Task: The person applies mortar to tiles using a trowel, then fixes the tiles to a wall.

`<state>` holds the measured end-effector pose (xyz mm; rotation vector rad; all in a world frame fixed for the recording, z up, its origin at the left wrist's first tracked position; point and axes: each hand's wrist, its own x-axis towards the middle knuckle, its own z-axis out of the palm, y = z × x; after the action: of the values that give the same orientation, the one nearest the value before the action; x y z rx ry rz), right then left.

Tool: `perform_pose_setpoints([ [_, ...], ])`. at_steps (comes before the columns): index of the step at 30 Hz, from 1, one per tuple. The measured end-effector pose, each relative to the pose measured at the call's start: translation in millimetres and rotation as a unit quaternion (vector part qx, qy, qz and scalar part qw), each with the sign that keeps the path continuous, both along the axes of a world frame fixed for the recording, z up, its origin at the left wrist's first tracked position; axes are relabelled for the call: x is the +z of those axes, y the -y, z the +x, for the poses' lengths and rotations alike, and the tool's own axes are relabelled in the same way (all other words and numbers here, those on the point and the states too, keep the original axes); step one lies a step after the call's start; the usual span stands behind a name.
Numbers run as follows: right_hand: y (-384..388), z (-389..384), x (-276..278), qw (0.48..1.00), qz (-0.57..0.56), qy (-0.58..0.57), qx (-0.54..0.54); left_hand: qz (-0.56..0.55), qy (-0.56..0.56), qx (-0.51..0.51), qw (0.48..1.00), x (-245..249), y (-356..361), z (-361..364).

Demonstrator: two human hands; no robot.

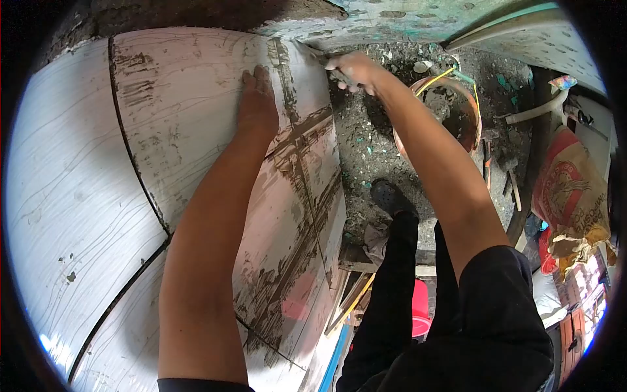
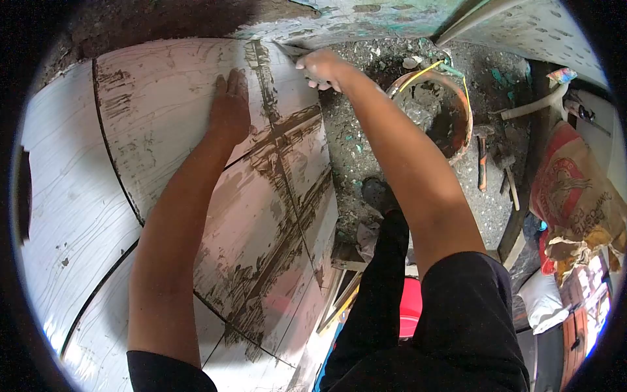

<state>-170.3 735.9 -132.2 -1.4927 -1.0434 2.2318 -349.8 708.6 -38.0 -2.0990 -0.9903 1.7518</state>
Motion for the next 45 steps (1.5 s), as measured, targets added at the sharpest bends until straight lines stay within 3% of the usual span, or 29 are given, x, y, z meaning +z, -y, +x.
perform_pose_setpoints([
  [5,4,-34,-25,0.999,0.033,0.027,-0.008,0.003,0.026,-0.001,1.000,0,-2,-3],
  [6,10,-43,-46,0.995,0.098,0.029,0.009,-0.006,0.024,0.010,1.000,4,-3,0],
  [9,58,-36,-32,0.996,0.081,-0.039,-0.019,0.020,0.069,0.021,0.997,-11,-2,-15],
  [10,79,-42,-64,0.991,0.132,-0.006,0.014,0.037,0.093,0.020,0.995,-17,-2,-21],
  [12,98,-26,-56,0.986,0.139,-0.009,0.094,0.006,0.066,0.030,0.997,-5,-6,-13],
  [13,104,-3,-13,0.985,0.094,-0.043,0.138,-0.011,0.054,0.034,0.998,1,-7,-6],
  [16,143,28,-18,0.974,-0.084,-0.207,-0.035,-0.026,0.046,0.050,0.997,11,-8,2],
  [19,190,73,-18,0.942,-0.160,-0.244,-0.166,-0.033,0.023,0.047,0.998,14,-9,9],
  [22,238,110,-22,0.961,-0.099,-0.063,-0.251,-0.019,-0.007,0.081,0.997,13,-10,11],
  [24,293,121,-59,0.965,0.020,0.085,-0.248,-0.022,-0.014,0.090,0.996,12,-7,18],
  [25,320,132,-68,0.955,0.076,0.162,-0.238,0.017,0.055,0.110,0.992,-1,-5,-1],
  [26,330,140,-57,0.915,0.212,0.273,-0.207,-0.003,0.020,0.093,0.995,13,-4,18],
  [27,342,143,-52,0.878,0.258,0.353,-0.194,-0.011,0.021,0.080,0.996,13,0,23],
  [29,364,148,-55,0.867,0.213,0.416,-0.172,-0.015,0.016,0.056,0.998,14,-2,18],
  [33,366,151,-90,0.849,0.236,0.463,-0.097,0.005,0.019,0.055,0.998,13,4,24],
  [34,372,147,-100,0.854,0.244,0.451,-0.085,0.009,0.020,0.051,0.998,12,4,23],
  [36,389,140,-112,0.882,0.155,0.445,-0.010,0.018,0.017,0.044,0.999,12,7,25],
  [40,409,173,-50,0.883,0.045,0.451,0.123,0.004,0.009,0.037,0.999,10,5,16],
  [41,407,190,-9,0.889,0.014,0.449,0.085,-0.002,0.014,0.034,0.999,9,4,12],
  [42,435,206,3,0.877,0.104,0.466,-0.052,0.001,-0.005,0.038,0.999,6,3,10],
  [44,453,256,84,0.898,0.096,0.376,-0.208,0.001,0.004,0.040,0.999,7,2,11],
  [45,482,276,105,0.878,0.141,0.375,-0.262,-0.001,0.009,0.033,0.999,3,-1,3],
])
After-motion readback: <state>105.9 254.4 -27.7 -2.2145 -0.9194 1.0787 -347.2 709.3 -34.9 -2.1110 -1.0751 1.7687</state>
